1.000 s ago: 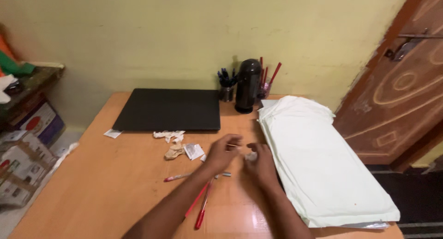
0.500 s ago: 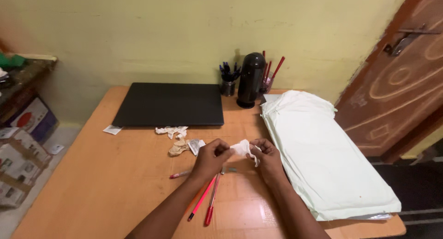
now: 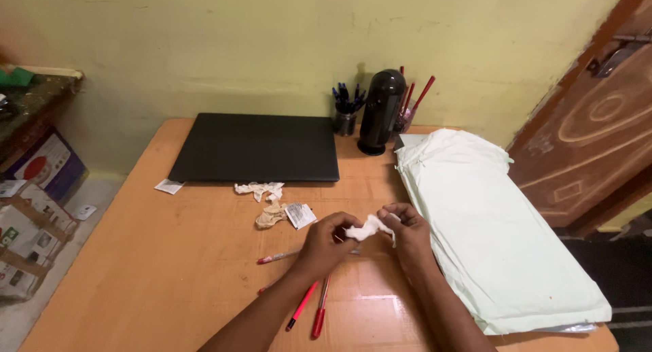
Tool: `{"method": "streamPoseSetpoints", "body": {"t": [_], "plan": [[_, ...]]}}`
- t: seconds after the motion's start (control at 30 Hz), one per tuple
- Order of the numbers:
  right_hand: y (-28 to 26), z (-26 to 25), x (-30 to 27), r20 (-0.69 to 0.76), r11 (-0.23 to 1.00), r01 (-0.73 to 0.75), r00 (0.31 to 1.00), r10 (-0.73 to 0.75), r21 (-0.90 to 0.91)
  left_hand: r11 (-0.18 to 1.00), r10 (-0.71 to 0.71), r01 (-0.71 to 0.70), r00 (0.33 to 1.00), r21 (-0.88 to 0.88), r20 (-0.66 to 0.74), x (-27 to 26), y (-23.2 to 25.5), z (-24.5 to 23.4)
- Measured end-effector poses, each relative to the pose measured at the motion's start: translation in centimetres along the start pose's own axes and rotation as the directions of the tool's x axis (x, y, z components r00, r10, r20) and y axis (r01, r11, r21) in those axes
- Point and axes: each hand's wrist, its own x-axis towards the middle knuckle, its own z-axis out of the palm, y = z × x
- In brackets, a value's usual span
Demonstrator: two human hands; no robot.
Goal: The person cleans a wooden desk by picking up scraps of paper and used tissues, organizing loose papers and notebooks, and gathering pens and pencils into a group.
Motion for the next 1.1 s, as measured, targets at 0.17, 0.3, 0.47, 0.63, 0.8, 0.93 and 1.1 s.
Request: {"method": "streamPoseSetpoints", "body": {"t": [0.17, 0.3, 0.47, 0.63, 0.8, 0.93, 1.1], "plan": [[-1.6, 1.2, -1.1, 0.195, 0.981, -0.126, 0.976, 0.096, 0.148, 0.997, -0.050, 0.044, 0.996, -0.067, -0.077, 0.2, -1.9, -0.7], [-2.4, 2.9, -2.9, 0.457, 0.994, -0.043, 0.886, 0.084, -0.100, 0.998, 0.040, -0.036, 0.997, 0.060, -0.063, -0.1, -0.8, -0.1], [-0.6, 2.6, -1.3, 0.198, 0.969, 0.035, 0.980, 0.015, -0.244, 0.962, -0.113, 0.083, 0.988, 0.262, 0.101, -0.1, 0.6, -2.9], [0.3, 0.6, -0.5, 0.132, 0.583, 0.379, 0.898, -0.421, -0.719, 0.950, 0.077, 0.025, 0.947, 0.310, -0.313, 2.2, -1.0, -14.6], [0.1, 1.0, -0.9, 0.207, 0.362, 0.481, 0.784, -0.585, -0.798, 0.826, 0.160, 0.200, 0.813, 0.527, -0.560, -3.2, -2.6, -25.8], [0.3, 1.2, -1.2, 0.088, 0.264, 0.253, 0.856, -0.510, -0.931, 0.895, 0.176, 0.164, 0.726, 0.416, -0.665, -5.6, -4.2, -27.3], [1.1, 1.3, -1.2, 0.356, 0.042, 0.432, 0.792, -0.495, -0.901, 0.877, 0.109, 0.180, 0.829, 0.446, -0.549, -4.5, -2.8, -23.5]]}}
